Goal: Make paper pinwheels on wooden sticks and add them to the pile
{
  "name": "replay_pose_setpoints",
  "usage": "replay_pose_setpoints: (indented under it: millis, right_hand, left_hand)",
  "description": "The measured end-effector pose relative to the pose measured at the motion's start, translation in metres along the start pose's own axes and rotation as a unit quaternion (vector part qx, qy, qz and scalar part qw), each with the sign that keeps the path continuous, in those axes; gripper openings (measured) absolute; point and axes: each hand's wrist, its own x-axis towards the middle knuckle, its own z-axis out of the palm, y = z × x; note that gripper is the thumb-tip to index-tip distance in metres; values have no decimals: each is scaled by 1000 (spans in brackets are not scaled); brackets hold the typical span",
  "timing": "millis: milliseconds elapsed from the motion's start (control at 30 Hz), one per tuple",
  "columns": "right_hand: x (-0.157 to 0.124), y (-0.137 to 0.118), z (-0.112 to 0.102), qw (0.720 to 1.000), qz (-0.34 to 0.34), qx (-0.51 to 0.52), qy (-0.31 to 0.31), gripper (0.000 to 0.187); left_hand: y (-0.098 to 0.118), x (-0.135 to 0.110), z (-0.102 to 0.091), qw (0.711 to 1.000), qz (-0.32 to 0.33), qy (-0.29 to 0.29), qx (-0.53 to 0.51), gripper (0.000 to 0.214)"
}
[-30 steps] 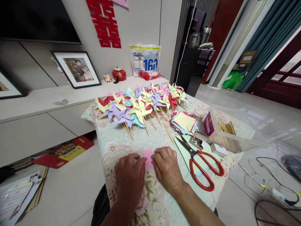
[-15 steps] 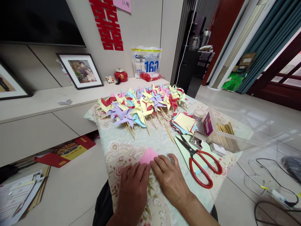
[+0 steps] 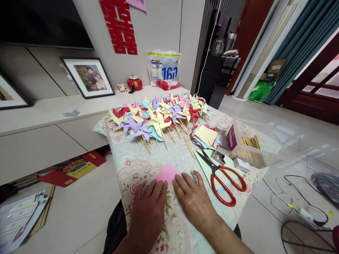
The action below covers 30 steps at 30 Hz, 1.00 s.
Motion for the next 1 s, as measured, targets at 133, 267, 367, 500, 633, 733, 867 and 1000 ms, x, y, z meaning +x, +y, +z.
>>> replay_pose_setpoints:
  millis: [133,267,367,500,633,733,867,1000]
  right_hand:
    - [-6,2,0,1000,8,-11,-3,43]
    - [-11,5,-2,1000,27,10,10,40]
    - [-11,10,-4,994,69,78,32,41]
    - [5,21,-5,963,199,175,43,33]
    - [35,27,-8,926,314,206,-36,35]
    - [51,28,-9,908,333,232,-107,42]
    - [51,28,-11,899,326,261,-133,46]
    - [37,20,-14,827,380,409,-63,48]
  left_hand:
    - [-4,-5,-2,1000,12,-4,27,40]
    - [-8,-11,-2,998,17,-11,51,37]
    - [-10,-13,-2,998,18,-11,56,37]
    - [-9,-15,-2,998,5,-17,58,36]
    - [-10,-15,-1,999,5,-13,50,35]
    - [-11,-16,1,999,4,-2,35,35]
    - [-11,-15,-1,1000,-9,23,14,33]
    - [-8,-14,-11,993,4,107,-40,32]
